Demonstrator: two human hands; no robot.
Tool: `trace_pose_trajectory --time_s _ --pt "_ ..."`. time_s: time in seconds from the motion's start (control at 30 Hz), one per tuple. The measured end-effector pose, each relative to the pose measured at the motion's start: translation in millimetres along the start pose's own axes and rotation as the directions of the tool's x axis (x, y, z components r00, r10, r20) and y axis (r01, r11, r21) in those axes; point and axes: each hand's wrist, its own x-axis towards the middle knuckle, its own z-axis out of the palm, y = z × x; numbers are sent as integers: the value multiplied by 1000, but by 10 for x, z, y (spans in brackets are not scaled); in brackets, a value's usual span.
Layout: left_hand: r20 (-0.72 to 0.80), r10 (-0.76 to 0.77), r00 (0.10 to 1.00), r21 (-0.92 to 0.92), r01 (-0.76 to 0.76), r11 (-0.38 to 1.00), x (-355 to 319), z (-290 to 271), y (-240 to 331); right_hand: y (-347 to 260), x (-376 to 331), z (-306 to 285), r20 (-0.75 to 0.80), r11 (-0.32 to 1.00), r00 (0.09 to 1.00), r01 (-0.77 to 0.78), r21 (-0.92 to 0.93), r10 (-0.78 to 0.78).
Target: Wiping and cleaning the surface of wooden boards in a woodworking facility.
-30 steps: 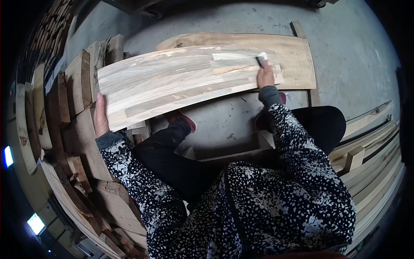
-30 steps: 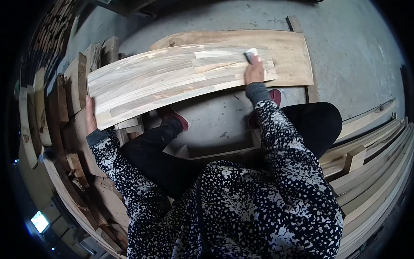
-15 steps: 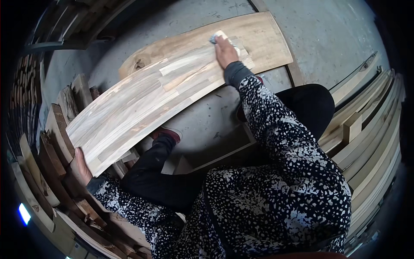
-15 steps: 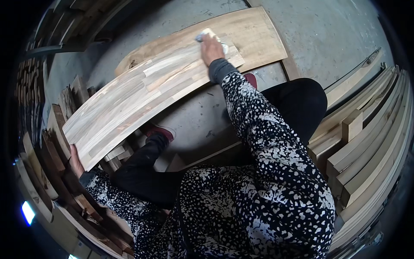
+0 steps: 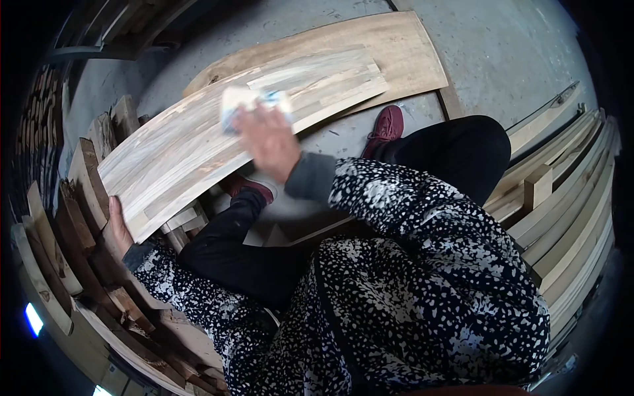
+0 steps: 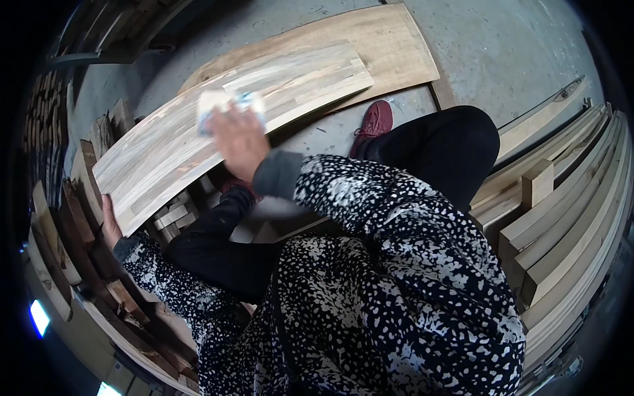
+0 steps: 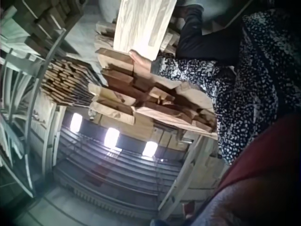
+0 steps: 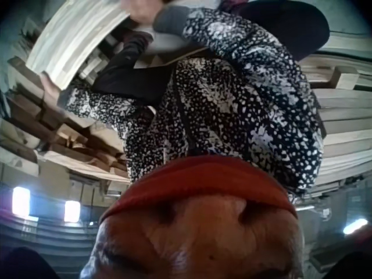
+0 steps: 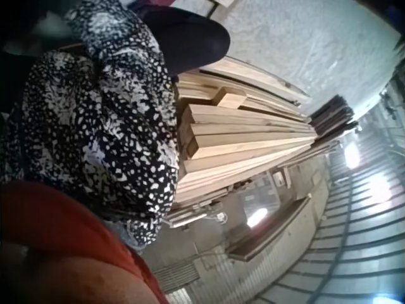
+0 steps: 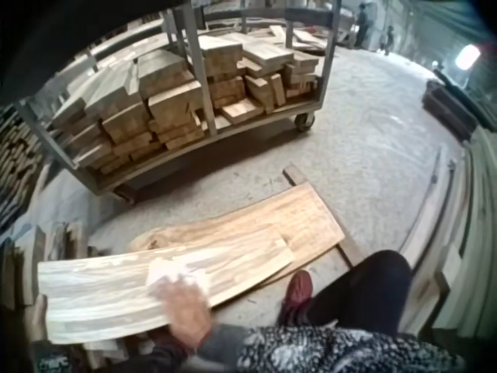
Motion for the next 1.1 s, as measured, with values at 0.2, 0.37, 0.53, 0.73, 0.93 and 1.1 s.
trace_pose_trajectory --time_s 0.2,0.37,0.53,0.73,0.93,1.1 --pt "-25 -48 999 66 49 997 -77 16 -37 212 37 -24 -27 978 984 180 106 -179" --pt "75 -64 995 -66 69 995 45 -60 -96 2262 -270 -190 -130 864 868 -493 -103 480" --pt "153 -33 988 -37 39 999 202 -10 -225 2431 -463 -157 -146 787 796 -603 -127 587" --pt "117 36 992 -64 -29 998 -13 -50 -55 -151 68 112 -30 981 999 -19 195 25" --pt "170 -76 982 -179 106 978 -14 99 -124 -1359 180 117 66 853 916 340 396 -395" --pt "63 63 996 65 -67 996 66 -135 -209 -578 165 20 107 926 944 278 255 -312"
